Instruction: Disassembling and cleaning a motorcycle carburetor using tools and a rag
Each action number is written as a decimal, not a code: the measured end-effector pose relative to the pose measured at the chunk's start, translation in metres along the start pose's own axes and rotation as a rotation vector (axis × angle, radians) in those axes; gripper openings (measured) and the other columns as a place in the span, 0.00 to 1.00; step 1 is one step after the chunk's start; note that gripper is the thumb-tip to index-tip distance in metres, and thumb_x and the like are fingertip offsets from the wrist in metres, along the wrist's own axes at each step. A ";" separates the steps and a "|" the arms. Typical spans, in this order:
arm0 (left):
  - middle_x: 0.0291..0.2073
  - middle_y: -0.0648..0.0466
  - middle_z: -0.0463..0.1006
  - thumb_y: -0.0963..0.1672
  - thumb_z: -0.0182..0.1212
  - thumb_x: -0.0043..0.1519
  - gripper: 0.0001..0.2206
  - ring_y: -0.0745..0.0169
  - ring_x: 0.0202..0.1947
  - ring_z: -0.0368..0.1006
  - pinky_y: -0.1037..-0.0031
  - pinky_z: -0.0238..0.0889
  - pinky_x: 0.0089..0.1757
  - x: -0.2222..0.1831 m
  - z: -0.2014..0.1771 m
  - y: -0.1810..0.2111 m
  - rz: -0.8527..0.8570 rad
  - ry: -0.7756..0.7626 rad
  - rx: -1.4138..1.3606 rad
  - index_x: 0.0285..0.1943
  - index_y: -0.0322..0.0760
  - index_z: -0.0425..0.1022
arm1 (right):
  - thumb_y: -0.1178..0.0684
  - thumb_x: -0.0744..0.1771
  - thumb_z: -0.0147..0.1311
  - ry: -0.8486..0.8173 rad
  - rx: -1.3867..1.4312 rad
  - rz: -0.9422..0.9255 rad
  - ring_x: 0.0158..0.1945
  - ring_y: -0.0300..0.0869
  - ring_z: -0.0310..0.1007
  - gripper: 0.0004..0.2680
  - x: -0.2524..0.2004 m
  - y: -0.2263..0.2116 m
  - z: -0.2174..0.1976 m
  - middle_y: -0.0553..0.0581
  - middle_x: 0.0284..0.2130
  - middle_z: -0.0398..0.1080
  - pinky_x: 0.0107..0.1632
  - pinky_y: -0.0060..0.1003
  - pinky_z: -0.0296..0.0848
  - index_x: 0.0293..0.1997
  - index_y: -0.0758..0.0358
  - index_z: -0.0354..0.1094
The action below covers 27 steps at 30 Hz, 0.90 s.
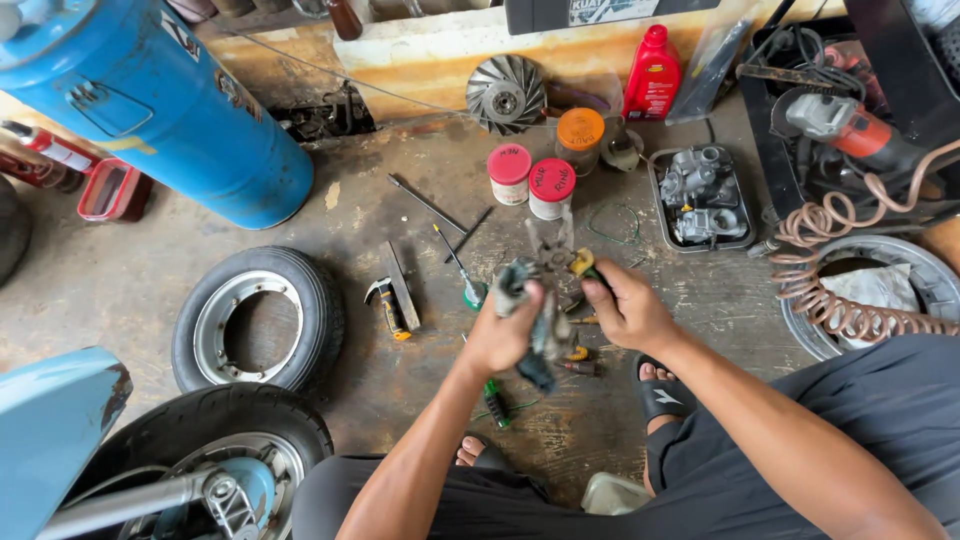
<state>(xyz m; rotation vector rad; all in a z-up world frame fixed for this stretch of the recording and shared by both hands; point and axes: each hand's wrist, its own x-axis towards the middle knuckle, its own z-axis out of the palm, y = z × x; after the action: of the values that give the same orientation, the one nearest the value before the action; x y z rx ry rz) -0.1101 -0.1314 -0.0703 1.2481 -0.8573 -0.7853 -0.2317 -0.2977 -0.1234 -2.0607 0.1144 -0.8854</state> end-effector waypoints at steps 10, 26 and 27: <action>0.60 0.23 0.71 0.60 0.36 0.69 0.36 0.23 0.68 0.60 0.40 0.49 0.66 0.017 -0.015 0.014 -0.498 0.100 0.291 0.64 0.24 0.73 | 0.54 0.73 0.41 0.023 0.164 0.172 0.19 0.35 0.61 0.08 0.019 -0.052 -0.015 0.48 0.17 0.64 0.26 0.31 0.67 0.45 0.63 0.68; 0.65 0.31 0.70 0.49 0.32 0.73 0.25 0.35 0.70 0.60 0.45 0.47 0.68 0.026 -0.015 0.048 0.080 0.312 0.290 0.64 0.29 0.72 | 0.52 0.73 0.36 -0.166 0.337 0.288 0.16 0.35 0.60 0.10 0.029 -0.061 -0.024 0.46 0.14 0.59 0.26 0.30 0.66 0.41 0.61 0.66; 0.65 0.25 0.68 0.45 0.36 0.74 0.22 0.27 0.68 0.60 0.39 0.47 0.66 0.025 -0.014 0.046 0.251 0.170 0.292 0.59 0.22 0.74 | 0.52 0.73 0.36 -0.181 0.349 0.284 0.16 0.34 0.60 0.11 0.029 -0.064 -0.021 0.45 0.14 0.58 0.26 0.29 0.66 0.41 0.61 0.66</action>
<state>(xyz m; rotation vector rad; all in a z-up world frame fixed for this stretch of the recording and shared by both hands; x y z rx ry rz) -0.0837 -0.1397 -0.0230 1.4064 -0.9895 -0.3563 -0.2376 -0.2835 -0.0521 -1.7347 0.1398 -0.5012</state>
